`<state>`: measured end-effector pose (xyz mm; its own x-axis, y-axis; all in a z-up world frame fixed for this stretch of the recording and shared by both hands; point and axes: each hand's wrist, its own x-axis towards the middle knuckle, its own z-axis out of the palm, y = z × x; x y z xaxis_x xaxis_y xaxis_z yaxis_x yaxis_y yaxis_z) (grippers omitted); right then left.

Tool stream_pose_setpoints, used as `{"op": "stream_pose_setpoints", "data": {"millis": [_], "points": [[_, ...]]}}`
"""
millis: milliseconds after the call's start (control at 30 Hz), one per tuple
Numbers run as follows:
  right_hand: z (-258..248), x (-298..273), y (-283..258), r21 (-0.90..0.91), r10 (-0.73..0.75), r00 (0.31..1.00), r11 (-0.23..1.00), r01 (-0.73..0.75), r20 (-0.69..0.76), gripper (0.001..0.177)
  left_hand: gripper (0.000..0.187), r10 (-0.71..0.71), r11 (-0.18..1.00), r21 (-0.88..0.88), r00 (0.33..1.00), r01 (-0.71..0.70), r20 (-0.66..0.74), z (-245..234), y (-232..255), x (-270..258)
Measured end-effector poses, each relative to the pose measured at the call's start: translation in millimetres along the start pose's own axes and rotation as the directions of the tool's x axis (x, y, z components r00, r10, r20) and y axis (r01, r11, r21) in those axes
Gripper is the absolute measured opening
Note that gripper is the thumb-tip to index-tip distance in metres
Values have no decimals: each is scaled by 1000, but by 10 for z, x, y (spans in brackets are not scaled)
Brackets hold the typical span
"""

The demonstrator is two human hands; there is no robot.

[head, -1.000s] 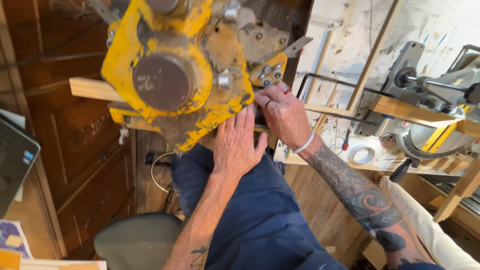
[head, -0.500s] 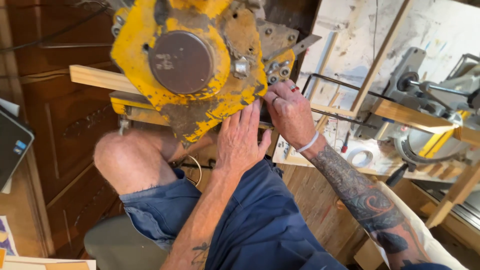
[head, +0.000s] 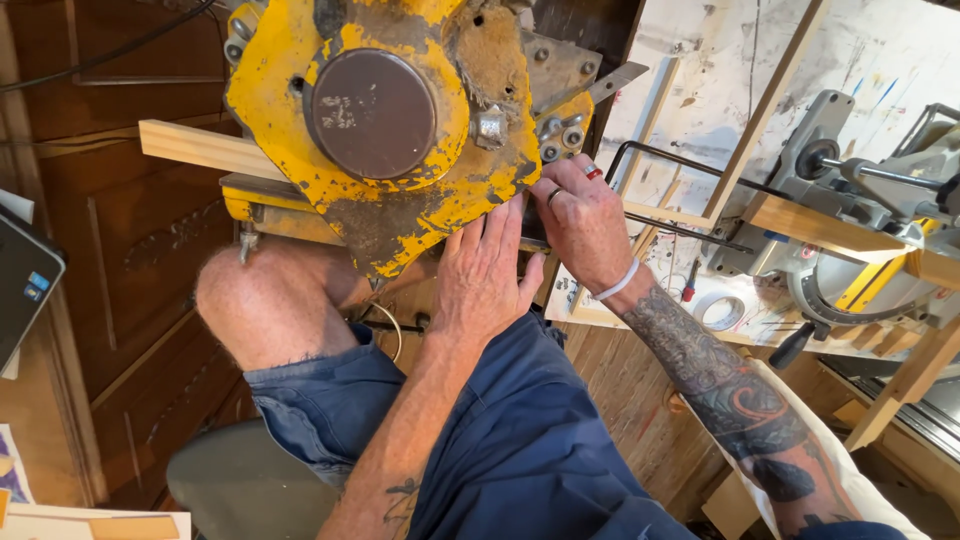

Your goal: Trimming small wooden strips to specific angles using a manual miter trimmer and checking their fit.

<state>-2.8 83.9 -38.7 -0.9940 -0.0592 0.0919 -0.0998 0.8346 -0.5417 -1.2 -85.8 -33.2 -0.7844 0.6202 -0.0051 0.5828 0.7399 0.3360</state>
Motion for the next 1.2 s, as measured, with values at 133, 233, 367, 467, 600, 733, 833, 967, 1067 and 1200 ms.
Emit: {"op": "stream_pose_setpoints", "data": {"millis": [133,233,367,467,600,733,833,967,1067,1200], "points": [[-16,10,-20,-4,-1,1000,1000,1,2,12,72,-3,1000,5,1000,3,4,-27,14,4],[-13,29,-23,-3,1,1000,1000,-1,0,11,71,-3,1000,-7,1000,3,-10,-23,15,14],[-9,-15,-26,22,19,1000,1000,-18,-10,14,75,10,1000,-12,1000,-10,-14,-110,45,39],[-7,-20,-27,50,37,999,998,-38,4,16,77,4,1000,-9,1000,-4,-4,-167,64,61],[-12,-25,-38,47,54,999,997,-54,3,18,77,8,1000,-15,1000,-8,-9,-185,76,78],[-2,-50,-36,53,54,998,997,-55,8,18,77,4,1000,-26,1000,-4,2,-170,87,57],[8,-42,-1,34,53,999,998,-53,-1,18,77,9,1000,-11,1000,-9,8,-152,77,80],[24,-66,11,26,51,999,998,-51,-11,17,75,10,1000,-20,1000,-10,22,-123,71,72],[13,-45,2,29,46,999,999,-45,-16,16,75,11,1000,-19,1000,-10,23,-132,58,76],[2,-50,5,40,30,999,999,-29,-15,18,74,13,1000,-27,1000,-13,13,-133,54,60]]}}
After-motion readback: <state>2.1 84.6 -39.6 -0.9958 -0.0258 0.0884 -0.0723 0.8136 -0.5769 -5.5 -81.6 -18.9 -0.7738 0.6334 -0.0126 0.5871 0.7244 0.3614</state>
